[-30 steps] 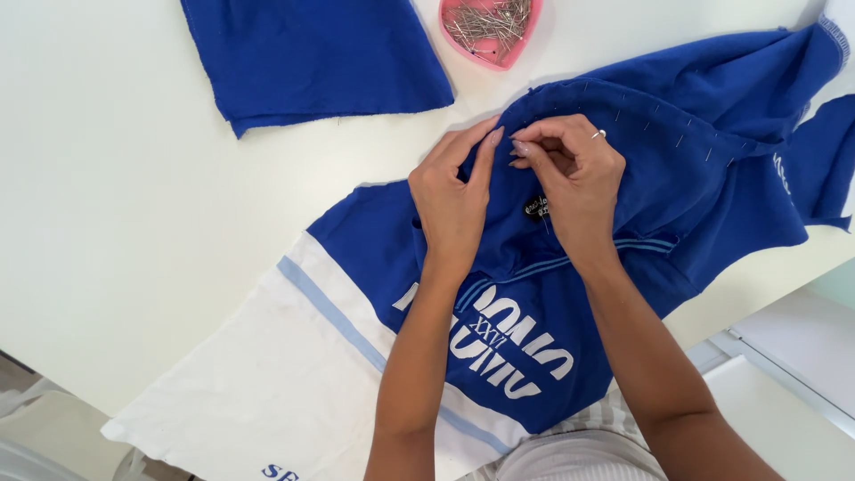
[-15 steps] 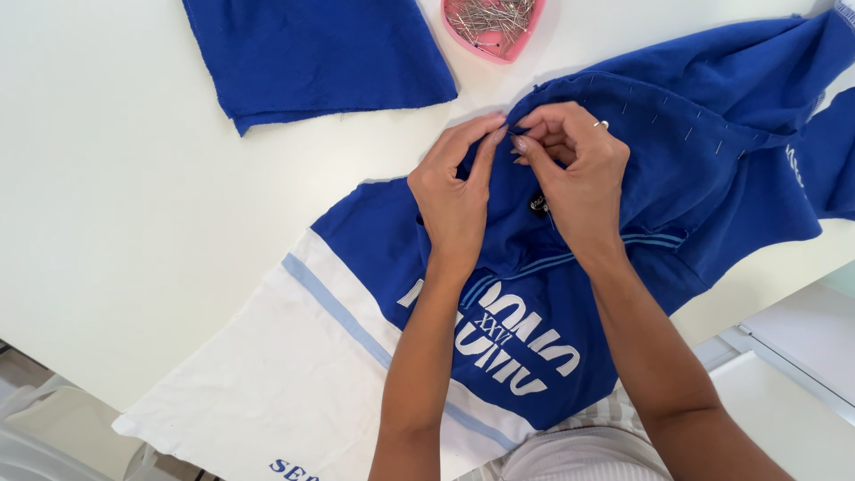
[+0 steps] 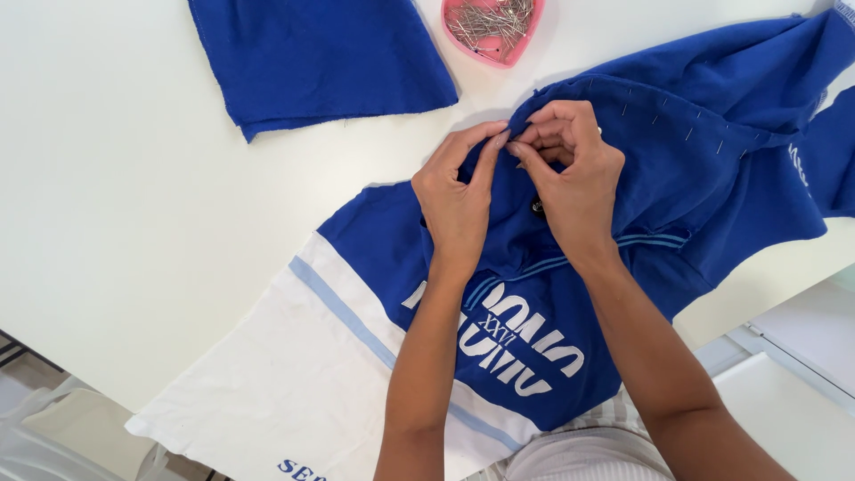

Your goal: The person aligns the edges of a blue and white jersey on a white table and secures them with straight pins taken from a pink heart-shaped container. The person repeatedly picks up pins and inserts them into the fabric along the seams to hold the layers together.

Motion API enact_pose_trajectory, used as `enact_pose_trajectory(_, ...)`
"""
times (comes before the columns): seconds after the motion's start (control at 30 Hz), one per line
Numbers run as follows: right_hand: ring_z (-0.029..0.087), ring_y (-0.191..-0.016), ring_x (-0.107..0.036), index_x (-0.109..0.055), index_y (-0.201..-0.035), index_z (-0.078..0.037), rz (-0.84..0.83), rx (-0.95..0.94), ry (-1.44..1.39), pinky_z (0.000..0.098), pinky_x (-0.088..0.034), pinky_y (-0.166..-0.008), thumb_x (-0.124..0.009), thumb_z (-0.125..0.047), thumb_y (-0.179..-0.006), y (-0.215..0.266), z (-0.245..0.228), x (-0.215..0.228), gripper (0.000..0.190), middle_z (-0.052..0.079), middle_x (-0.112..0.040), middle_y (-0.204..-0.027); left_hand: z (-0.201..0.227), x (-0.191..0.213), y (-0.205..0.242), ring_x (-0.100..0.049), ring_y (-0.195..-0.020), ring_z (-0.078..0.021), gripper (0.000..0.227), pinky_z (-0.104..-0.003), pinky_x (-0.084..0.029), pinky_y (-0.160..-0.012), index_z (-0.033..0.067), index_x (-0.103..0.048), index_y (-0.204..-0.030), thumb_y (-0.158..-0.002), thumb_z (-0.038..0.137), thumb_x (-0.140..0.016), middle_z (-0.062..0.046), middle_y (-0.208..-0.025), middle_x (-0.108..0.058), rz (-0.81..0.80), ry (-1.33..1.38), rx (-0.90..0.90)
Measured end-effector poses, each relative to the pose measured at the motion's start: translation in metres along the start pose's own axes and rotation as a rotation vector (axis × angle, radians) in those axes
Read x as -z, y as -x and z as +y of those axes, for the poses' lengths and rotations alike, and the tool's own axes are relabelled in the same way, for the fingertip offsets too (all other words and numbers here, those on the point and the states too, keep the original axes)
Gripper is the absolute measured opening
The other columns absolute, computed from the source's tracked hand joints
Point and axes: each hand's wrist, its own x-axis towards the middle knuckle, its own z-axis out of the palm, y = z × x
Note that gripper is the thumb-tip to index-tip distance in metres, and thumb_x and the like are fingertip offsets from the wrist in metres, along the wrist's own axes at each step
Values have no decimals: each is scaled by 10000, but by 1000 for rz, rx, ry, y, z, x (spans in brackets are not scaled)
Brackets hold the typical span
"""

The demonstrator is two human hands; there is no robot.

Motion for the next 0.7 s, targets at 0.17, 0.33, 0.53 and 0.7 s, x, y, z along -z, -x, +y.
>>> enact_pose_trajectory(0.17, 252, -712, -781, -641, -1189, 5, 2, -5, 15, 336, -641, -666, -850, 120, -986, 0, 6, -1, 314, 156, -799, -953, 0, -2, 1, -809, -1058, -159, 127, -344, -629, -953, 236, -815, -1157, -1054, 168, -783, 42, -1063, -838, 7, -17, 35)
enact_pose_trajectory(0.33, 256, -714, -780, -623, -1149, 15, 6, -52, -43, 344, -637, -694, -871, 112, -973, -1, 3, 0, 320, 170, -799, -944, -2, 0, 2, -802, -1047, -202, 177, -377, -615, -929, 228, -748, -1251, -1086, 166, -738, 1, -1069, -832, -1, -27, 66)
enact_pose_trajectory(0.53, 196, -721, -767, -519, -1006, -44, 14, -104, -144, 275, -642, -696, -898, 63, -988, -2, 14, -2, 395, 146, -796, -912, -2, 1, 2, -809, -1069, -216, 203, -356, -617, -940, 227, -703, -1277, -1095, 136, -710, -5, -1098, -841, -30, -53, 60)
enact_pose_trajectory(0.7, 320, -759, -755, -665, -1043, 9, -50, 184, 153, 352, -632, -642, -1025, -7, -948, -20, -9, 28, 373, 163, -710, -930, -11, -3, 4, -813, -1058, -133, 225, -306, -644, -954, 237, -722, -1260, -1076, 112, -753, 60, -1125, -841, 76, -309, -180)
